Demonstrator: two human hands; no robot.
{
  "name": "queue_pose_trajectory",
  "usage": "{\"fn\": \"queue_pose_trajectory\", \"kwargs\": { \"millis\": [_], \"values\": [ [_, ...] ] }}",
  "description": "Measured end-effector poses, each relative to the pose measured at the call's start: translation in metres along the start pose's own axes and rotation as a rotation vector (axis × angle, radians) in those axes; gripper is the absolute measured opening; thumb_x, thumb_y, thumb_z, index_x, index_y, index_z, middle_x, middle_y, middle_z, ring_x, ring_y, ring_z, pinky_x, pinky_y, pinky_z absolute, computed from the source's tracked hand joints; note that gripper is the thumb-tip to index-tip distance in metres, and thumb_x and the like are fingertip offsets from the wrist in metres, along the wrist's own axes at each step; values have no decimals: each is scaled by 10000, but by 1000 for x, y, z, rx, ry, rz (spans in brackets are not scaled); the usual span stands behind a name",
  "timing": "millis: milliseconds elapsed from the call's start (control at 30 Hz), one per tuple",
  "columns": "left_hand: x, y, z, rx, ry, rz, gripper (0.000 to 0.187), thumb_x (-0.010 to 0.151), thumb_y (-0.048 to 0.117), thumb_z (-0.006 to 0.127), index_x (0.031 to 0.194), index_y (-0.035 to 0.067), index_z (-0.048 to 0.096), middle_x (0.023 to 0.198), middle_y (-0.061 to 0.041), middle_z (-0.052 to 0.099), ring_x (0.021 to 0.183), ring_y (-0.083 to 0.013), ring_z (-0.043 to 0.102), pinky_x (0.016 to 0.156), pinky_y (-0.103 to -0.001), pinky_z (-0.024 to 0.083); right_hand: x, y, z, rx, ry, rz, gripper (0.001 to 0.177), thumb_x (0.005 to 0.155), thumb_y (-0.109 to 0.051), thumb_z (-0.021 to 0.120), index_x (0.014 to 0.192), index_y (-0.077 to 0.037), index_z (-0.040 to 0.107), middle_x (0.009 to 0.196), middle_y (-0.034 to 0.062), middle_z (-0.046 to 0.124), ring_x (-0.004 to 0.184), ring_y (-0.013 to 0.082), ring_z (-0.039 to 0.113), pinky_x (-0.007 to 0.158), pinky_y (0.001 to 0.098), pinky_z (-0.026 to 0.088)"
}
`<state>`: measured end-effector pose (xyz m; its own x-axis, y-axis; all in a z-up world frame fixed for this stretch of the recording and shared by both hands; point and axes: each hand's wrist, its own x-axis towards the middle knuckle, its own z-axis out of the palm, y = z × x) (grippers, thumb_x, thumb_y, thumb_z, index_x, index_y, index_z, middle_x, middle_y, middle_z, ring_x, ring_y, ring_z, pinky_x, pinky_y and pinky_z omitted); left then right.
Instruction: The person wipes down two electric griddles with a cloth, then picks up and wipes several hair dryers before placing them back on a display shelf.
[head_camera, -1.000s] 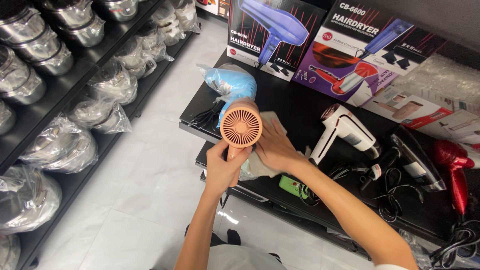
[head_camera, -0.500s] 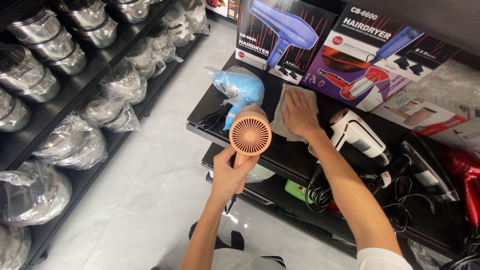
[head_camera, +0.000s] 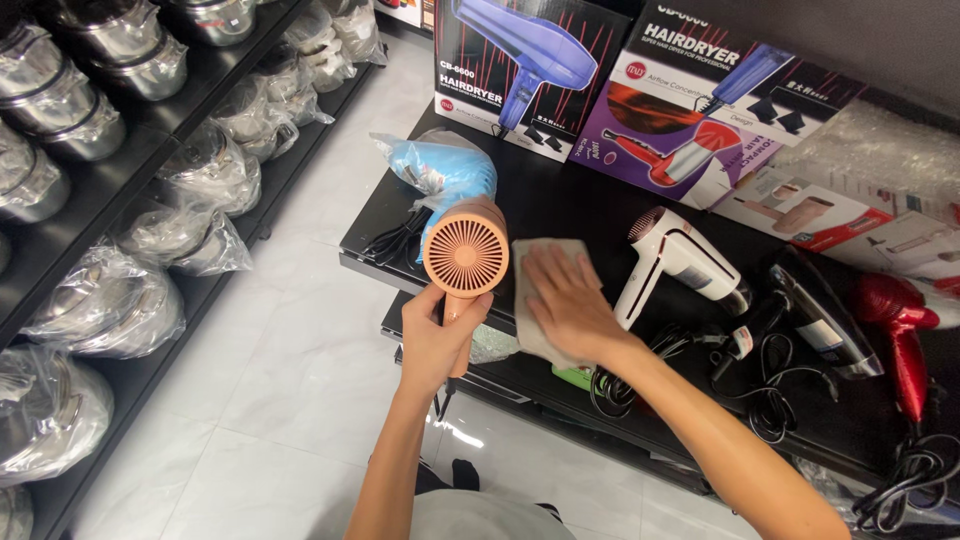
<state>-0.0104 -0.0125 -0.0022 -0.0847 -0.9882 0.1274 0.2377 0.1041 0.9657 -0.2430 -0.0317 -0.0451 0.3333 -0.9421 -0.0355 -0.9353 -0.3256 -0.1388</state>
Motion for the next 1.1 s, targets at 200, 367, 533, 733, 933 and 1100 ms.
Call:
{"fn": "queue_pose_trajectory", "kwargs": {
  "millis": [200,367,533,733,933,1100],
  "values": [
    [-5,3,-2,-9,6,-30,196,871,106,785,1030,1,740,834,7,690,696,-43,559,616,-225,454,68,59,12,-101,31,265,633,1048,-390,294,1603,-93,234,1683,137,176,1558,314,95,1243,551,0],
    [-7,7,-4,-6,-12,21,192,871,101,787,1032,5,746,853,7,700,730,-40,583,647,-219,465,111,40,-2,10,96,232,586,1070,-347,294,1590,-79,264,1687,141,187,1535,341,130,1239,545,41],
    [-5,7,0,-3,-31,24,194,869,103,786,1037,14,747,871,13,705,745,-41,585,658,-217,472,78,-27,-17,-42,-2,30,690,941,-381,475,1554,-110,310,1662,126,202,1561,286,99,1237,509,10],
    [3,1,-2,-26,-82,-9,191,867,97,785,1023,-5,740,857,-18,733,747,-62,651,671,-236,521,14,-20,-9,-35,-55,-76,680,959,-295,449,1571,-42,293,1653,181,215,1560,317,95,1249,526,-2],
    [4,-5,-1,-31,-49,-57,176,856,84,789,996,-3,727,822,-27,722,717,-83,660,635,-248,517,39,51,1,-92,-78,310,616,1056,-367,297,1599,-93,209,1671,150,172,1565,307,89,1251,546,33],
    [1,-3,-3,-30,-27,-21,190,861,78,789,1022,-2,727,859,-15,708,738,-69,627,658,-237,505,95,86,0,-56,33,387,619,1062,-372,247,1609,-88,187,1698,111,107,1561,323,74,1250,530,27]
  ]
}}
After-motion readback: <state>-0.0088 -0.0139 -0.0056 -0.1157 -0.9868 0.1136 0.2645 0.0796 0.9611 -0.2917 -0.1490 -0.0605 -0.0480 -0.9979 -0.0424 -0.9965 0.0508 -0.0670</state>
